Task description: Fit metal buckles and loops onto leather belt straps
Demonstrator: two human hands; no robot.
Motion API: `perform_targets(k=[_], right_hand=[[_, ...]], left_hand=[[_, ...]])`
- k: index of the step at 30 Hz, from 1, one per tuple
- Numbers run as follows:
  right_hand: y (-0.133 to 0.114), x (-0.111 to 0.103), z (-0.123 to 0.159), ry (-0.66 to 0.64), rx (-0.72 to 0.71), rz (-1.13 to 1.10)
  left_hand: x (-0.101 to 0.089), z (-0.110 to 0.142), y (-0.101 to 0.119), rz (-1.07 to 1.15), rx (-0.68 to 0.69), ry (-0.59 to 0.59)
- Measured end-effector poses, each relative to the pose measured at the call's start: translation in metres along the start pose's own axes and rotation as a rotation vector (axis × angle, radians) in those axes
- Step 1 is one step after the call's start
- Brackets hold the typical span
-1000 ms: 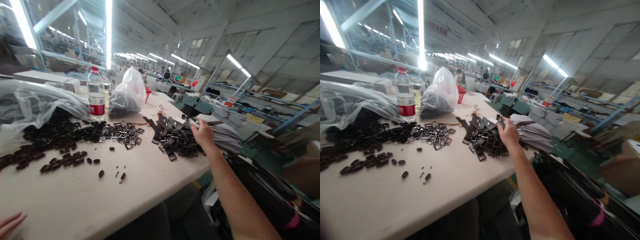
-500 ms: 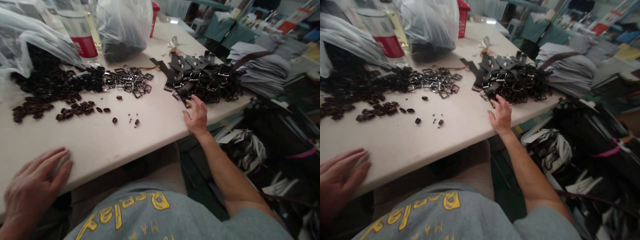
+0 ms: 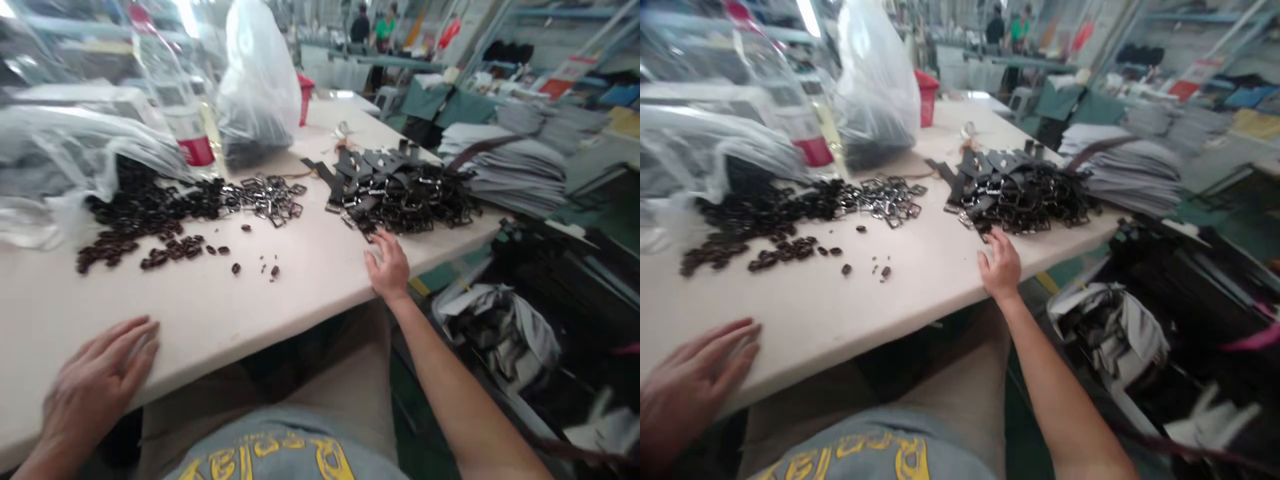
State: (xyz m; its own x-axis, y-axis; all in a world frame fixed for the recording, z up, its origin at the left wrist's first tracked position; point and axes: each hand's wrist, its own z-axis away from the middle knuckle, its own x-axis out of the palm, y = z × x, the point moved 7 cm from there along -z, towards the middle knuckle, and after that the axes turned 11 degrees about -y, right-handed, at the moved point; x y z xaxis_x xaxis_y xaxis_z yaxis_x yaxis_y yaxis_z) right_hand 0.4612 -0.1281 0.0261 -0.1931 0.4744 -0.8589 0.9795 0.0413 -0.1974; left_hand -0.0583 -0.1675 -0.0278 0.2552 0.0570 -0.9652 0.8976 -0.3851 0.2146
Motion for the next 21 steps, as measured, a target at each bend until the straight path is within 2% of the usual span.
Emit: perform_targets(k=[3, 6, 14, 17, 21], right_hand=[[0.007, 0.004, -0.001, 0.03, -0.028, 0.029], [0.008, 0.006, -0.002, 0.043, -0.076, 0.06], [-0.02, 0.004, -0.015, -0.074, -0.301, 0.34], [-0.018, 0.007, -0.02, -0.067, -0.383, 0.273], [-0.005, 0.016, -0.02, -0.09, -0.387, 0.201]], left_hand=[[-0.015, -0.008, 0.021, -0.115, 0.098, 0.099], [-0.018, -0.008, 0.02, -0.12, 0.075, 0.151], [-0.007, -0.005, -0.005, 0.012, -0.168, 0.105], [-0.005, -0.006, -0.003, -0.018, -0.168, 0.089], [-0.002, -0.007, -0.005, -0.092, -0.207, 0.08]])
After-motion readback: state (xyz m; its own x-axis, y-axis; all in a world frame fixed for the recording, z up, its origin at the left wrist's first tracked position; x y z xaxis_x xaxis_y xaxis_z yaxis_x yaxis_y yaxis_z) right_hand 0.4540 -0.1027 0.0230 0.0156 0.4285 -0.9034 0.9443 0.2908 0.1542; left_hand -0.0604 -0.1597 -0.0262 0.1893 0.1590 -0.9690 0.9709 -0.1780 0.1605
